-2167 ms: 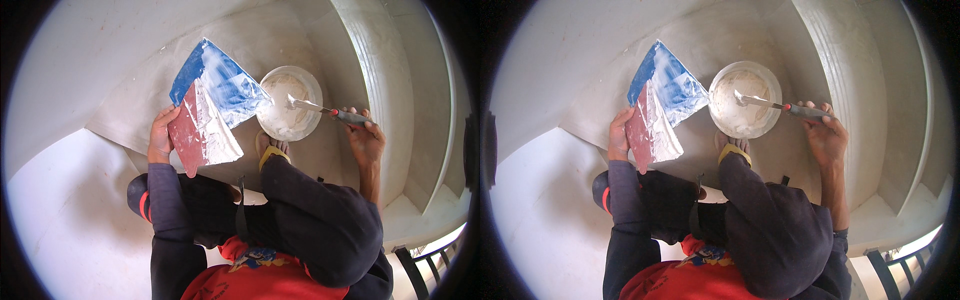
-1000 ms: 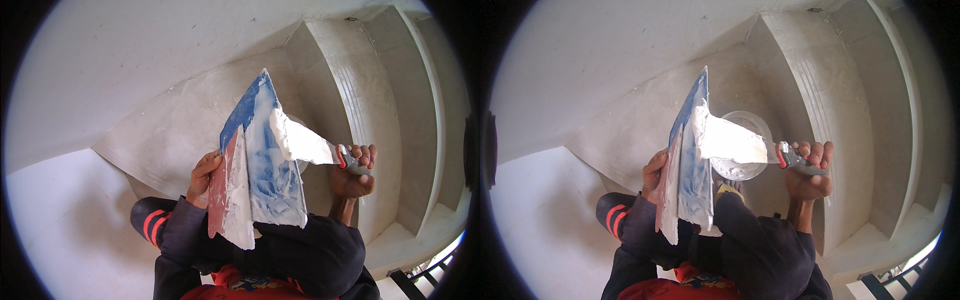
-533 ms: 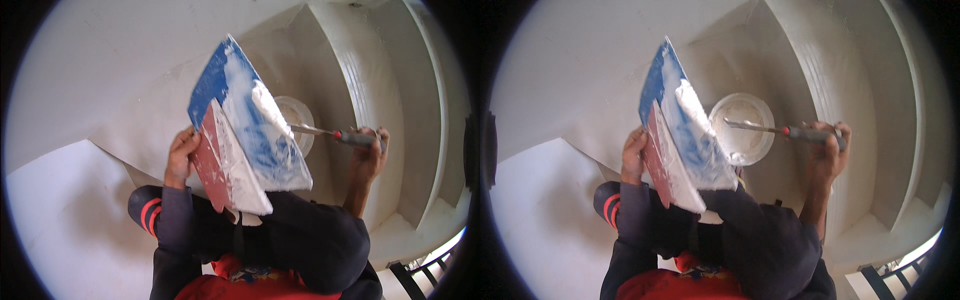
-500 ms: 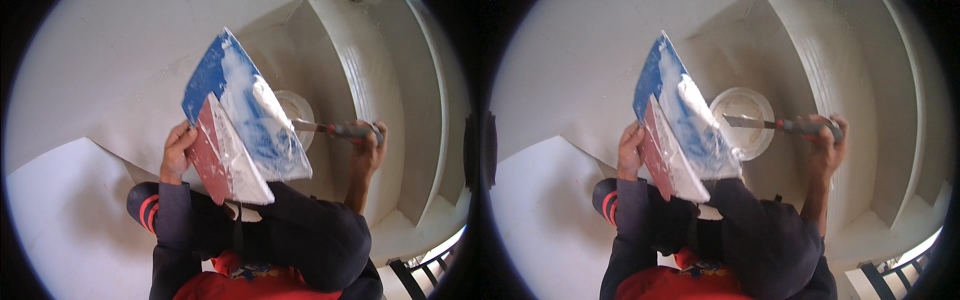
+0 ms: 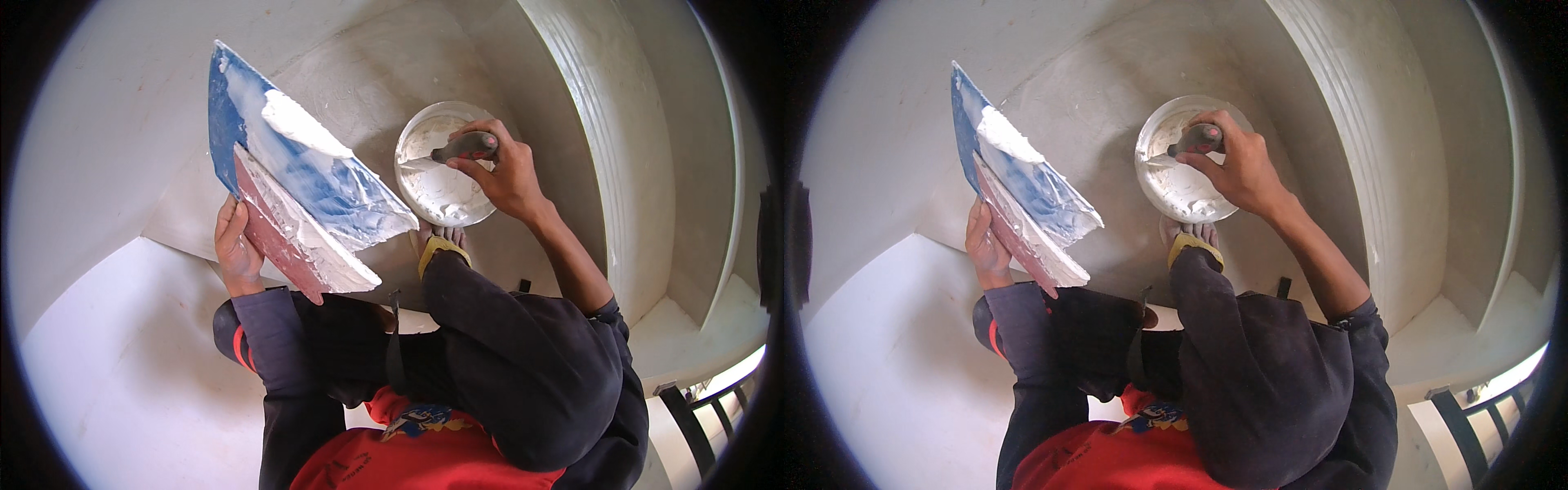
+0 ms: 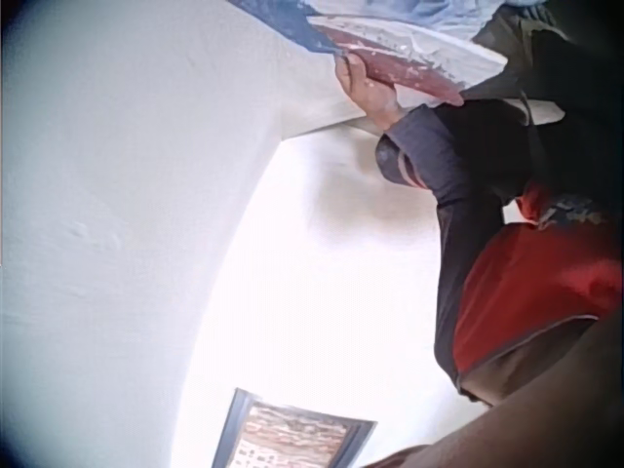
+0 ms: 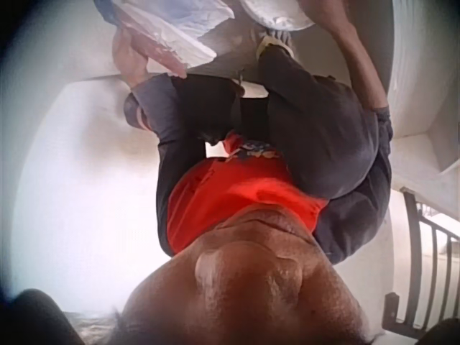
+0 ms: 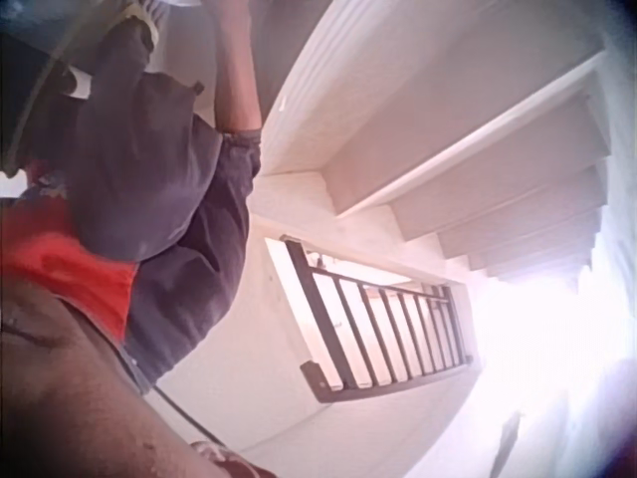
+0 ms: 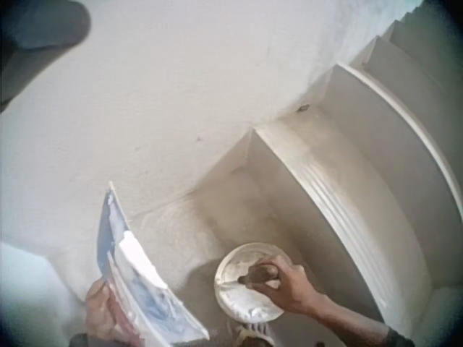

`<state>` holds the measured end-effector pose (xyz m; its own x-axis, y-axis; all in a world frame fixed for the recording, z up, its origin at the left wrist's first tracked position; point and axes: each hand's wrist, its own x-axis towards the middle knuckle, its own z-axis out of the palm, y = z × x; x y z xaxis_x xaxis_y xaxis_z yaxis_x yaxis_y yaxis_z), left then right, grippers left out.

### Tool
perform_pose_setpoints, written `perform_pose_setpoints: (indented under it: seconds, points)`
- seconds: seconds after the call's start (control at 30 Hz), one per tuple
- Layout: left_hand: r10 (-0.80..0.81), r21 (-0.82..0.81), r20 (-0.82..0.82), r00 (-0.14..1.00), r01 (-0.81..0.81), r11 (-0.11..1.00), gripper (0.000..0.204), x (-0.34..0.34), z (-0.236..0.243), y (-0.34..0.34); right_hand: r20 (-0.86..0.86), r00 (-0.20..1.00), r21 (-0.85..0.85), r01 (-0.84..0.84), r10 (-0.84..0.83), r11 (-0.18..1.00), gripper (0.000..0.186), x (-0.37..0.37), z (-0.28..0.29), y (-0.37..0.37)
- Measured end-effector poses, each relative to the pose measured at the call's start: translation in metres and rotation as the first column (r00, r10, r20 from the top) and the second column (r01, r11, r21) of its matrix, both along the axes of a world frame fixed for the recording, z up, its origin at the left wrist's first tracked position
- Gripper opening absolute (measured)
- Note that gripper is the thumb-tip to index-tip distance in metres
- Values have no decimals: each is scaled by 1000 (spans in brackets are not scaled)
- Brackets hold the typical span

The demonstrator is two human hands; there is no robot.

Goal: The person applies white plaster to a curved wall adjacent to a spiral staircase using a trowel and a hawk. They repeatedly scoop plaster from a container, transfer it to the hawk, and spread it onto the wall surface in smooth strokes.

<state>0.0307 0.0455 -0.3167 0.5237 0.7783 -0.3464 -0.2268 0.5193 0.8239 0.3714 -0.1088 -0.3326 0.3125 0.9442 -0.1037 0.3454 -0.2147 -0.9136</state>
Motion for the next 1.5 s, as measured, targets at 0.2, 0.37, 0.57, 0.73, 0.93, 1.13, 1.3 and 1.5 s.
perform_pose_setpoints:
  seconds: [0.2, 0.37, 0.57, 0.73, 0.93, 1.13, 1.3, 1.5]
  points:
    - [56, -61, -1, 998, -56, 997, 46, -6, -19, 1, 225, 972, 21, -71, 64, 997, 40, -2, 12, -2]
    - [-11, -201, 171, 985, 45, 979, 36, 16, -33, -2, 347, 935, -40, -68, 77, 997, 43, 14, 25, 0]
    - [-118, -278, 366, 923, 229, 933, 47, 28, -61, 12, 387, 919, -117, -31, 75, 993, 43, -2, 70, 29]
    - [-157, -288, 376, 913, 276, 917, 47, 35, -63, 20, 386, 922, 12, -51, 42, 999, 39, -5, 80, 26]
    - [-179, -273, 460, 870, 330, 904, 43, 48, -51, 27, 587, 805, 226, -270, 90, 936, 38, -29, 56, -13]
    - [-205, -268, 449, 870, 350, 898, 50, 53, -52, 27, 569, 792, 144, -362, 222, 921, 47, -81, 73, -56]
    - [-221, -266, 438, 871, 361, 894, 50, 51, -63, 36, 487, 852, 98, -271, 191, 958, 46, -85, 83, -60]
    - [-177, -307, 400, 899, 314, 899, 49, 51, -64, 40, 424, 905, 52, -63, 35, 997, 38, -48, 100, -19]
